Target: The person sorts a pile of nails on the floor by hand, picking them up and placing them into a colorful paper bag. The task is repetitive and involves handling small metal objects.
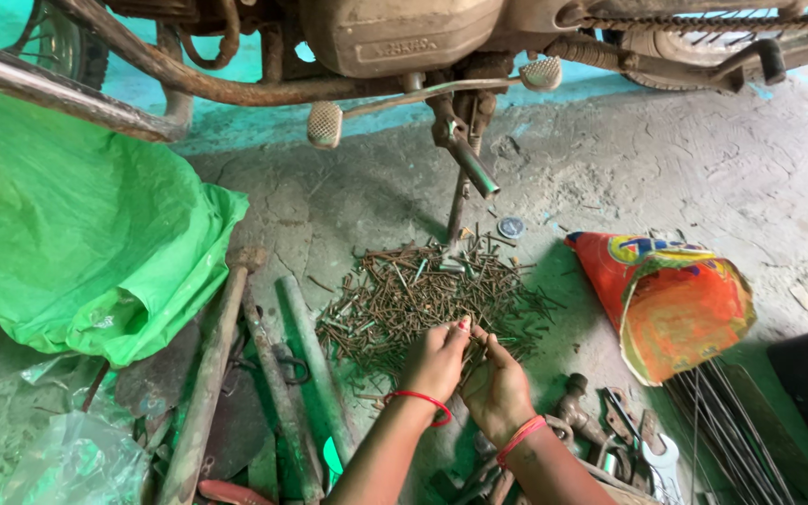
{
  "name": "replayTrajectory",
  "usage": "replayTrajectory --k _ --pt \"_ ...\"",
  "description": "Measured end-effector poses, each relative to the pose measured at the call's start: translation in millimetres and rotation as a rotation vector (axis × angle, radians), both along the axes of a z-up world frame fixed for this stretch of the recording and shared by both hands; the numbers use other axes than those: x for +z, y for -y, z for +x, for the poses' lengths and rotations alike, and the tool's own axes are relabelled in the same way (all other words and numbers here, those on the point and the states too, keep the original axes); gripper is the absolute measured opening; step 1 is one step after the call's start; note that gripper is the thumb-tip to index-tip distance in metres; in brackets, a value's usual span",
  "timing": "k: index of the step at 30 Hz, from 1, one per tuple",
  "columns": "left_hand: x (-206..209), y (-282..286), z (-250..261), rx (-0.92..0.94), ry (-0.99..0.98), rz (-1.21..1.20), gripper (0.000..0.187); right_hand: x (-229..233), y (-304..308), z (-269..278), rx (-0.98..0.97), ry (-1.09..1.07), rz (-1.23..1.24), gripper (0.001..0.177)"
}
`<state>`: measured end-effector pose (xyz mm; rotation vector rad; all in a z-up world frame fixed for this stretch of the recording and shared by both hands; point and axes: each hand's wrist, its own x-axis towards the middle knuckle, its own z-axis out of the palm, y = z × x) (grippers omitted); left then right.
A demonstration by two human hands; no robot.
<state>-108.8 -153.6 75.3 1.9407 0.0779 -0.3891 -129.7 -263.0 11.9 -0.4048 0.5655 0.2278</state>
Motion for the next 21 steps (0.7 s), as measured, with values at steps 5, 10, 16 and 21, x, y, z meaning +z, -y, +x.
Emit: replayTrajectory --k 5,10,16,21 --pt "-14 -4 -1 -0.043 -0.041 -0.041 0.038 -11 21 -2 0.06 0.024 -0.123 0.028" --pt "-47 -10 4 -0.096 -0.003 -0.272 0.034 -38 54 4 0.089 -0.057 -0.165 0.017" --pt "-48 -23 0 -0.055 -0.017 0.053 0.035 -50 97 31 0.183 -0.062 -0.443 0.014" --pt "-57 -33 1 -0.008 -0.036 0.05 0.035 -21 90 53 0.345 0.041 -1.193 0.027"
